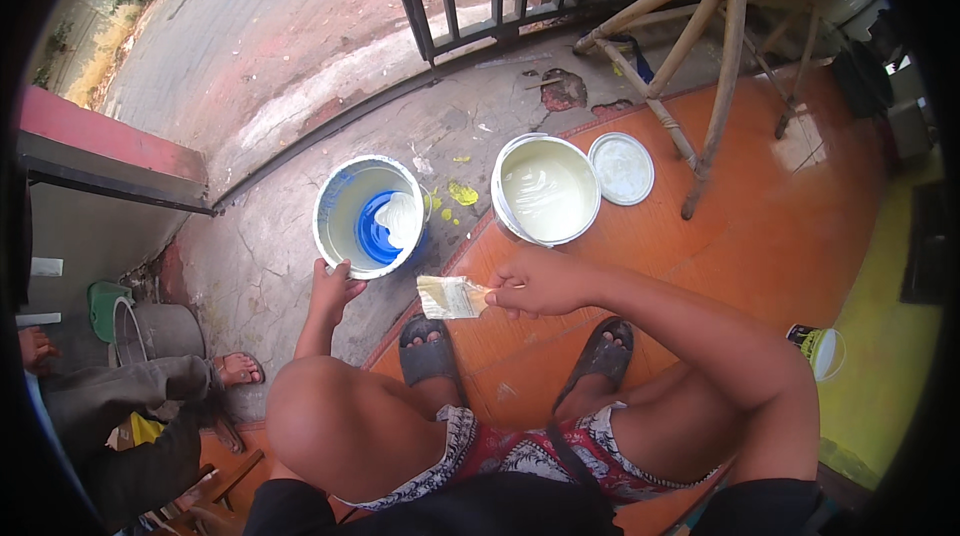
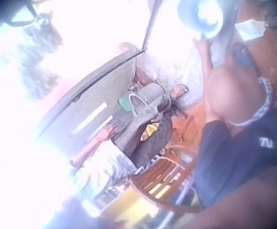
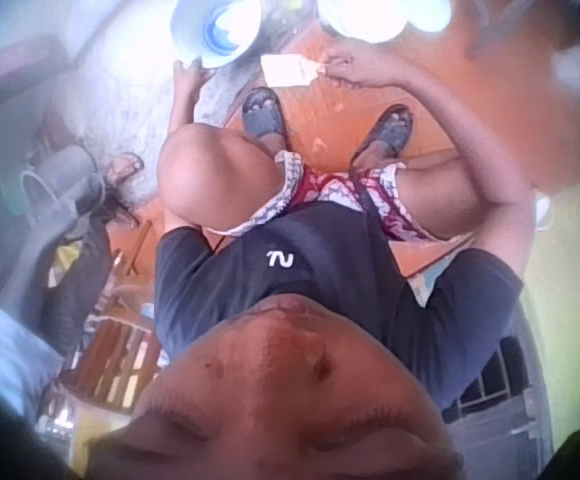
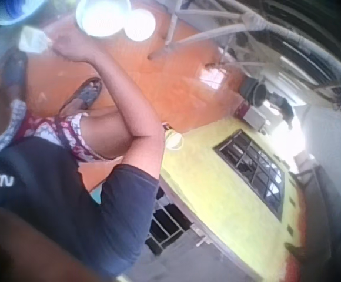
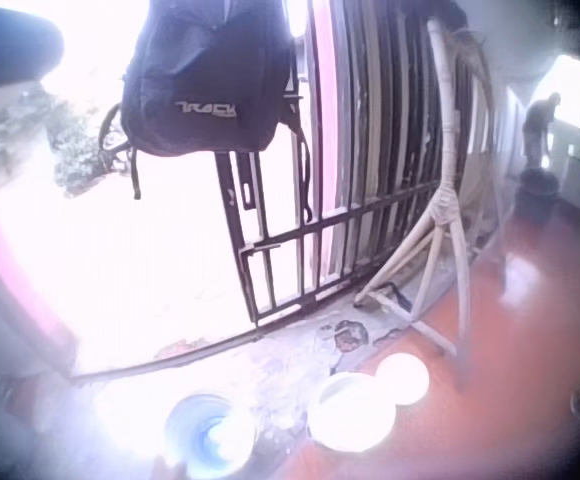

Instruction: The person fills a bucket with water from a hose, then adds white paint from a separate container and stirs the mixture with a brush. The person sits on the floor during the mixing process.

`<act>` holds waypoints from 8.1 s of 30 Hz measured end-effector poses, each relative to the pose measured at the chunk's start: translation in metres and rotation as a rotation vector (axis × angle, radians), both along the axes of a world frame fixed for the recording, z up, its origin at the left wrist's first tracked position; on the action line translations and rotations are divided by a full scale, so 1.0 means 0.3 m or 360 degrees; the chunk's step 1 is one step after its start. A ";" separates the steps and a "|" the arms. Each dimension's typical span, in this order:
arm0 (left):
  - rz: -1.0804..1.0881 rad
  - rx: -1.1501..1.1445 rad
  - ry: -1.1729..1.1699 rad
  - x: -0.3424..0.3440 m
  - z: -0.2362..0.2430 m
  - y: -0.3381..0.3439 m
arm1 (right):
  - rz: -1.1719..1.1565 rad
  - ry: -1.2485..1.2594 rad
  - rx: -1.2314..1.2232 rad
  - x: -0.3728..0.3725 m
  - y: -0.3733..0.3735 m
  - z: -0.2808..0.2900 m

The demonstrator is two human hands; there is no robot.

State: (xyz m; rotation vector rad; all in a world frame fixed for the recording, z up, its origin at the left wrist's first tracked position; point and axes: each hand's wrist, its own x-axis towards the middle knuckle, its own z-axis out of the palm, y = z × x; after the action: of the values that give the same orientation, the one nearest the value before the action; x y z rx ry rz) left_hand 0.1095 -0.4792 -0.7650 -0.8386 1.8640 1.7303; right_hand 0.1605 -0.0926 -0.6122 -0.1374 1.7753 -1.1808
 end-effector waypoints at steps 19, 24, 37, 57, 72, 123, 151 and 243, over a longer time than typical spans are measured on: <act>-0.0944 -0.1237 0.0090 -0.050 0.050 -0.013 | -0.0907 -0.0185 -0.0578 -0.009 0.290 0.155; -0.1199 -0.1327 0.0704 -0.184 0.275 0.112 | -0.1042 -0.0051 -0.0612 -0.046 0.315 0.197; -0.1483 0.0586 -0.0327 -0.165 0.776 0.517 | -0.0964 0.0033 -0.0980 -0.173 -0.136 0.108; -0.1932 -0.1182 -0.0340 -0.280 0.063 0.168 | -0.1324 -0.0024 0.0295 -0.217 0.773 -0.130; -0.2274 -0.2573 0.0928 -0.204 -0.036 0.190 | -0.2238 -0.0160 0.1413 -0.121 0.926 -0.878; -0.1558 -0.0297 0.0615 -0.323 0.135 0.809 | 0.0320 0.1416 0.0501 -0.089 0.238 -0.172; -0.1182 0.0413 0.0221 -0.375 0.018 1.178 | -0.1388 0.0062 0.0134 -0.101 0.815 -0.419; 0.0183 0.0544 -0.0051 0.036 -0.011 -0.032 | -0.1033 0.0340 -0.0634 -0.361 -0.246 -0.482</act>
State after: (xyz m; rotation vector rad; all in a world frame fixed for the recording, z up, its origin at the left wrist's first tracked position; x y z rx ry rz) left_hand 0.1204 -0.4887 -0.7682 -0.8414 1.4641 2.0172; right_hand 0.0521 -0.1663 -0.7569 0.0958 1.8007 -2.0486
